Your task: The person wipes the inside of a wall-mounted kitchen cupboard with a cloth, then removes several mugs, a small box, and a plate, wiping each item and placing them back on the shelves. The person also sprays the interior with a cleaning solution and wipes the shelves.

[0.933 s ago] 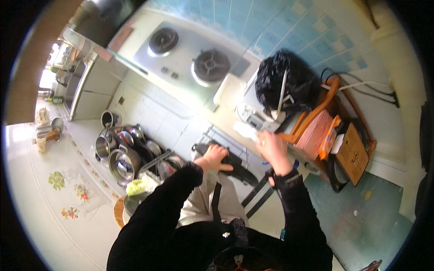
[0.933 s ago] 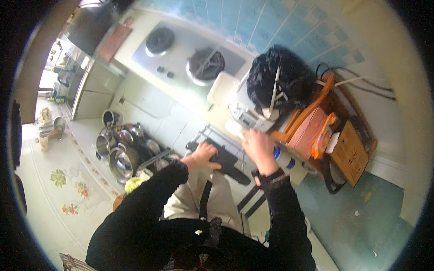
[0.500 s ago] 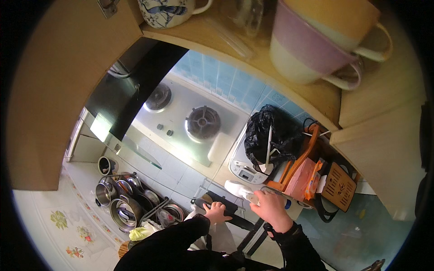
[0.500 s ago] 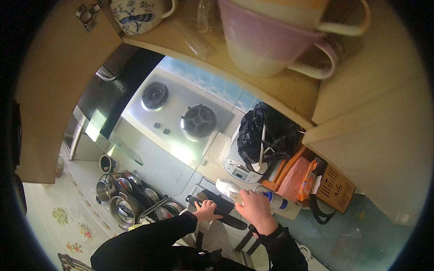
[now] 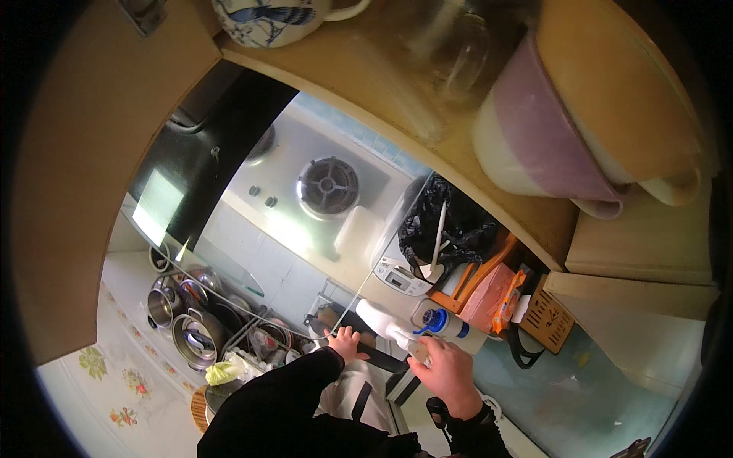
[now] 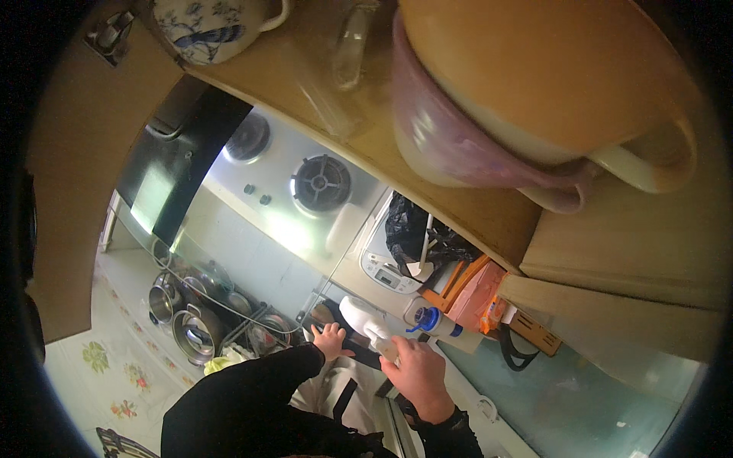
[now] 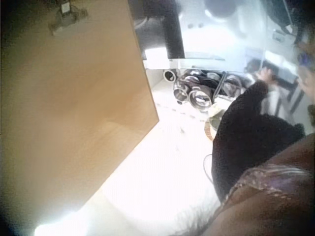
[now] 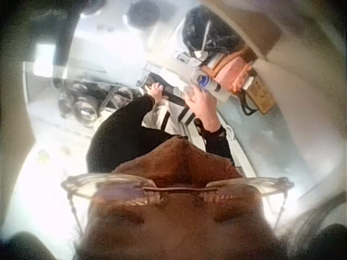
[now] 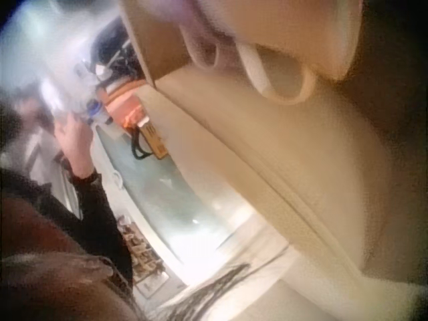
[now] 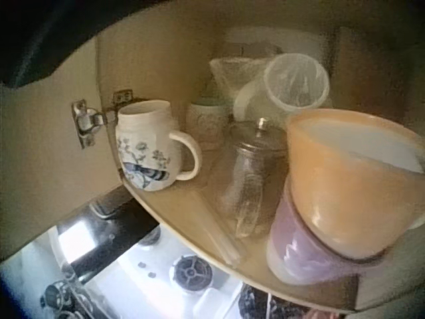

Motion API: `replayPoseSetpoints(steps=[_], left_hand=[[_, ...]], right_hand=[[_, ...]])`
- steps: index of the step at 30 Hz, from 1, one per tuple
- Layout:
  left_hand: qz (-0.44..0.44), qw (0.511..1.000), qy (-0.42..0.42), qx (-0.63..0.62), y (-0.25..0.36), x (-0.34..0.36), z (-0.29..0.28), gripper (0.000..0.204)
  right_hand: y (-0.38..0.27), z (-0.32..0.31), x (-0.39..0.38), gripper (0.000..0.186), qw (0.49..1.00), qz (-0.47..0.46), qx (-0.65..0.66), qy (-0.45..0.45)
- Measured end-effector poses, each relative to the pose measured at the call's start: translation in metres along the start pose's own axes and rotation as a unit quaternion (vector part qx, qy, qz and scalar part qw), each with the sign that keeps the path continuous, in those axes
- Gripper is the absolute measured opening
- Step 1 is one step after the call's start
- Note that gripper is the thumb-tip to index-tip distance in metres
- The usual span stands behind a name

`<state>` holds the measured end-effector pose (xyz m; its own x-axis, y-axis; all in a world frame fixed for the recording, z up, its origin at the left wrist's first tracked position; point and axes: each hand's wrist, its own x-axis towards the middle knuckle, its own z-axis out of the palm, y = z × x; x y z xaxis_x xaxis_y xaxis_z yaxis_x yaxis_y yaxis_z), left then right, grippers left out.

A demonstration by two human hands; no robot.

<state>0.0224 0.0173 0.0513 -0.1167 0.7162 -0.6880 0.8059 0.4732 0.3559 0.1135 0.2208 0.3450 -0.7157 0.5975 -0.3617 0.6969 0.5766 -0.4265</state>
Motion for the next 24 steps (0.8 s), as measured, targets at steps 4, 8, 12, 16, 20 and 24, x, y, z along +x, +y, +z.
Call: replayPoseSetpoints(steps=[4, 8, 12, 16, 20, 24], left_hand=[[-0.005, 0.999, 0.033, -0.004, -0.001, -0.001, 0.005, 0.079], [-0.005, 0.998, 0.056, 0.004, 0.003, -0.006, 0.003, 0.077], [-0.025, 0.999, 0.029, 0.002, 0.01, -0.009, -0.005, 0.078], [-0.038, 0.999, -0.032, 0.012, 0.012, -0.005, -0.005, 0.082], [-0.014, 0.998, -0.063, -0.011, 0.003, -0.006, -0.004, 0.085], [0.078, 0.985, -0.122, -0.093, -0.003, -0.035, -0.049, 0.09]], right_hand=[[0.0, -0.009, -0.001, 0.039, 1.0, -0.006, -0.019, -0.005], [-0.001, -0.023, -0.005, 0.038, 0.999, -0.026, -0.024, -0.012], [-0.004, -0.037, -0.012, 0.037, 0.998, -0.038, -0.024, -0.034], [-0.011, -0.047, -0.006, 0.038, 0.996, -0.062, -0.028, -0.064], [-0.031, -0.063, -0.004, 0.04, 0.992, -0.071, -0.05, -0.087], [-0.049, -0.081, -0.003, 0.039, 0.988, -0.043, -0.078, -0.126]])
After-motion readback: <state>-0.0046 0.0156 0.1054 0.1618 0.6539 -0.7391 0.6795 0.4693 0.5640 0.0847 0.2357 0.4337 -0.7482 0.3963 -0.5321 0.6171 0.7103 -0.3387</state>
